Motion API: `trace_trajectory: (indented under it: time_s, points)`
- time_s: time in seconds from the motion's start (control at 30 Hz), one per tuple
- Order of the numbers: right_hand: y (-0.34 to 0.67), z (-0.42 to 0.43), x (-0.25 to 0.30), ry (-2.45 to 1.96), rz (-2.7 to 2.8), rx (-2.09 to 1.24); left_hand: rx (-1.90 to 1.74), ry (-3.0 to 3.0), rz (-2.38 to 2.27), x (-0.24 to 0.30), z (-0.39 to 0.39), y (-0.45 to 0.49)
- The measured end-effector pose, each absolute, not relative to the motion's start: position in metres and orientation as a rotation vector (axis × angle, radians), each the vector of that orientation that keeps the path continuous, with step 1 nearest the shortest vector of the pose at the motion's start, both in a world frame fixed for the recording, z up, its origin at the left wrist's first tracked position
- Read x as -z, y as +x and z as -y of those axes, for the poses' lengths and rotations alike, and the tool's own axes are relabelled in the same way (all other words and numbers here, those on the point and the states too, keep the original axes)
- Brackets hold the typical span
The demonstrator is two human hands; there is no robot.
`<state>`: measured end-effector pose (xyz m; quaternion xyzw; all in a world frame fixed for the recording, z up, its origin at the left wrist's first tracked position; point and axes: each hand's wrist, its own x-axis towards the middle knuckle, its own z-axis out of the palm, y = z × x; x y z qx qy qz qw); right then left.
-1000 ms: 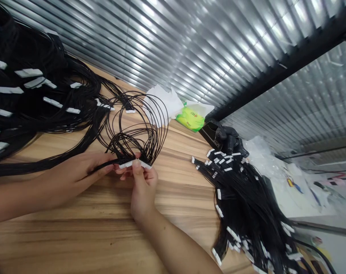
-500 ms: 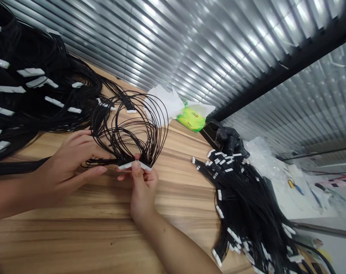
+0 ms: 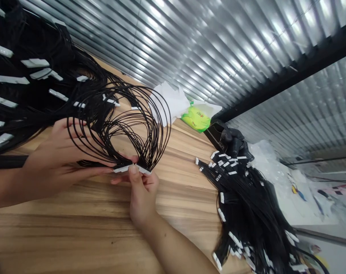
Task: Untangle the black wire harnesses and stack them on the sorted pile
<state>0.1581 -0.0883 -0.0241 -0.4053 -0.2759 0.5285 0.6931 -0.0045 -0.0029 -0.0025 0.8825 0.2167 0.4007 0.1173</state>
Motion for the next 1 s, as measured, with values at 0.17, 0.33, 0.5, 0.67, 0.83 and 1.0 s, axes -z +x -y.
trace_trajectory:
  time_s: [0.17,0.33,0.5,0.67,0.83,1.0]
  points:
    - [0.1593,0.0878,0.0246,-1.011,0.598,-1.14,-1.19,2.525,-0.625,0.0026,0.0034,-0.0021]
    - [0.1588,0.0881,0.0245,-1.032,0.596,-1.128,-1.192,2.521,-0.607,0.0033,0.0035,-0.0018]
    - [0.1585,0.0874,0.0244,-0.987,0.579,-1.137,-1.176,2.524,-0.627,0.0034,0.0042,-0.0027]
    - [0.1585,0.0884,0.0256,-0.958,0.603,-1.157,-1.168,2.516,-0.601,0.0033,0.0042,-0.0044]
    - [0.1588,0.089,0.0267,-0.936,0.62,-1.166,-1.164,2.524,-0.582,0.0044,0.0023,-0.0049]
    - [0.1585,0.0891,0.0258,-0.882,0.621,-1.197,-1.258,2.472,-0.556,0.0073,0.0034,-0.0027]
